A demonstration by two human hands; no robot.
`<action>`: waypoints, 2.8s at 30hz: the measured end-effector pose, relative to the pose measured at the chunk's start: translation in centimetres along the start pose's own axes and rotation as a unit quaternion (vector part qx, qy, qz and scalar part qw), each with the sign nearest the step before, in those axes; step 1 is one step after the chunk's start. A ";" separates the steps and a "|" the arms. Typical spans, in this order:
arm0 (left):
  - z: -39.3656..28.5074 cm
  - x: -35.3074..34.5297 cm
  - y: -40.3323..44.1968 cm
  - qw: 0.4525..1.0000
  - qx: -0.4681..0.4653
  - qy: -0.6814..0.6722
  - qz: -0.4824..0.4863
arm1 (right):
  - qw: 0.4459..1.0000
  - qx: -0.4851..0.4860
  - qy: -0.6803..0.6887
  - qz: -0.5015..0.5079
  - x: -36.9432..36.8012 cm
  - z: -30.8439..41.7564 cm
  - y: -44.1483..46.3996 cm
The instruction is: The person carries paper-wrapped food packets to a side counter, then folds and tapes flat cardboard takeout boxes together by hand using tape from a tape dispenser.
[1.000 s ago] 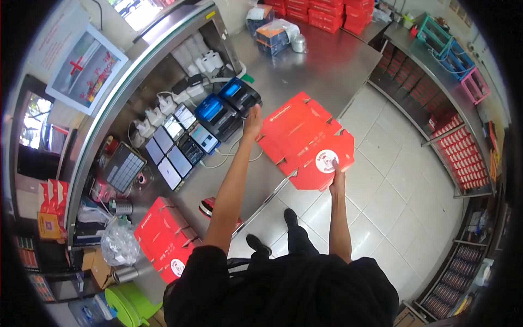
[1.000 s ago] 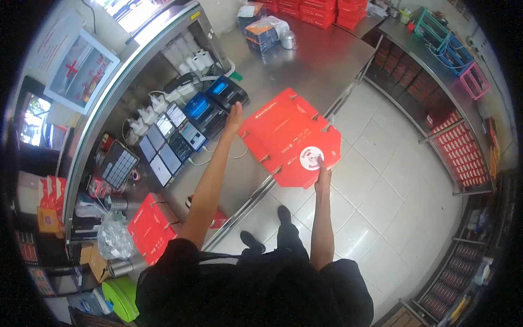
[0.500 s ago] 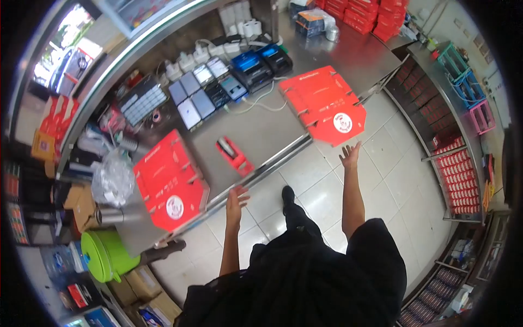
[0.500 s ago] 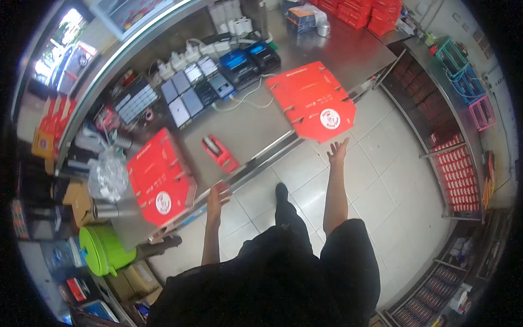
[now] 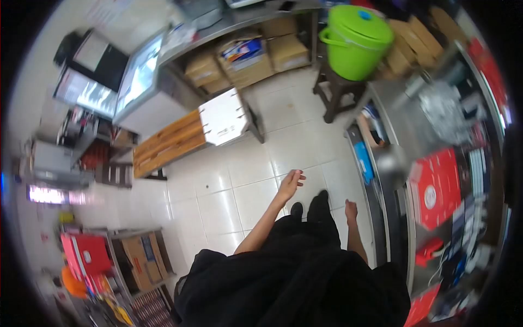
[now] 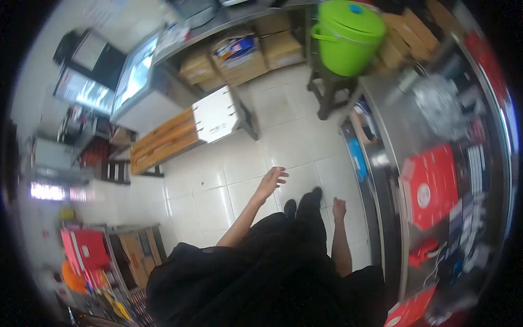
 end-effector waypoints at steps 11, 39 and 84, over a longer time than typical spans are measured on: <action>12.0 22.5 12.6 0.892 0.142 -0.341 -0.261 | 0.974 0.157 -0.062 0.153 -16.0 38.5 21.5; -3.8 41.1 22.4 0.814 0.067 -0.171 -0.552 | 0.761 0.116 -0.001 0.638 -38.8 72.0 29.4; -22.8 -34.9 6.4 0.848 -0.297 0.083 0.431 | 0.771 0.091 0.445 -0.446 41.3 -1.2 -18.4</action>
Point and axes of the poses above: each hand's wrist, its own y-axis towards the middle knuckle, its own x-axis out of the back of the hand, z = x × y, the point moved 1 cm from there along y, towards the middle knuckle, and after that the axes turned 4 degrees about x, right-handed, at the moved point
